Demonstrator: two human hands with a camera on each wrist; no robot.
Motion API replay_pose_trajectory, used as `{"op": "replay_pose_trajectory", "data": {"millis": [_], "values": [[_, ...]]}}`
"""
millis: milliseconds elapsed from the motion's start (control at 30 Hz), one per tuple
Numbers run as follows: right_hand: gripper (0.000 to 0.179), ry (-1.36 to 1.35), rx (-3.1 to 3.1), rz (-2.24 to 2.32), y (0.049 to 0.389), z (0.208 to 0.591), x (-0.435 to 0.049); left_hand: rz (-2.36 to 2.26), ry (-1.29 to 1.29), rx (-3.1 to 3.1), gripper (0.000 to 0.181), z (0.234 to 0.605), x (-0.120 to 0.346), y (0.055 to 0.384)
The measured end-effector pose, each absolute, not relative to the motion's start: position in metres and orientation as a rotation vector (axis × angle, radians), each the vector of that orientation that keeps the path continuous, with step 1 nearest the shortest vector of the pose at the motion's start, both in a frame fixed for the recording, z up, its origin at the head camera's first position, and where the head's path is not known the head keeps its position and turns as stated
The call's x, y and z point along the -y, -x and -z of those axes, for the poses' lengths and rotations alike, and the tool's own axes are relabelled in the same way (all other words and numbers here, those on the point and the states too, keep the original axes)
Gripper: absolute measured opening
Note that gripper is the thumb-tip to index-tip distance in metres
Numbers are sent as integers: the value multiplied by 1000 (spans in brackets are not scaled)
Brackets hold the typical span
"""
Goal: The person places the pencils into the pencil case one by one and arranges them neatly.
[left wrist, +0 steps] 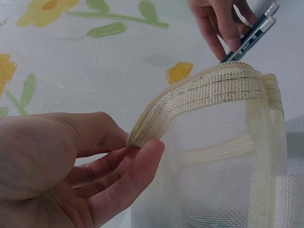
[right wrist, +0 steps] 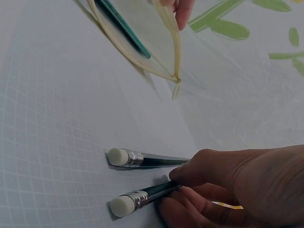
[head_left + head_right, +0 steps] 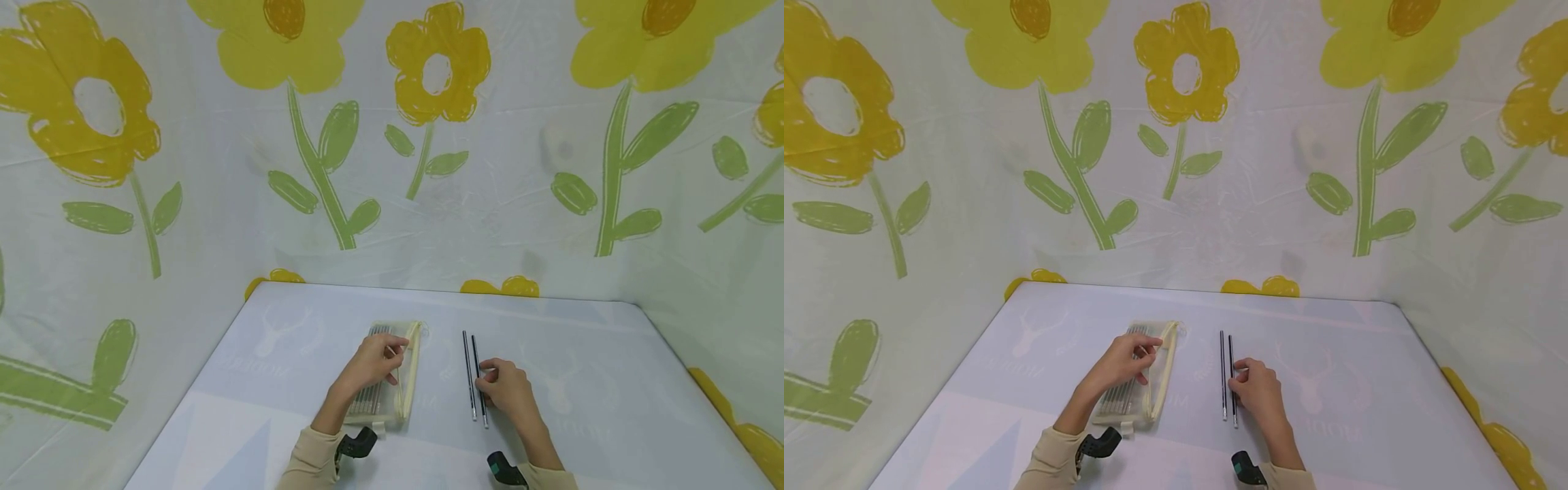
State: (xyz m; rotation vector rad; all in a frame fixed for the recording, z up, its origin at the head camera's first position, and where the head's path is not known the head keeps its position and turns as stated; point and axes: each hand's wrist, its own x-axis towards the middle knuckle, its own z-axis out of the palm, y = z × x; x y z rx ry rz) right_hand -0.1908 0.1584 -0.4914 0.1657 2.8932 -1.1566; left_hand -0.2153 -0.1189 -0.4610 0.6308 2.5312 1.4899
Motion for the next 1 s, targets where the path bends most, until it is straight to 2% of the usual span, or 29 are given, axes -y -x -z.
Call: {"op": "replay_pose_trajectory", "data": {"millis": [1000], "values": [[33,-204,-2852,1236,189,485,-148,-1520,-626,-2527,34,460,122,216]]}}
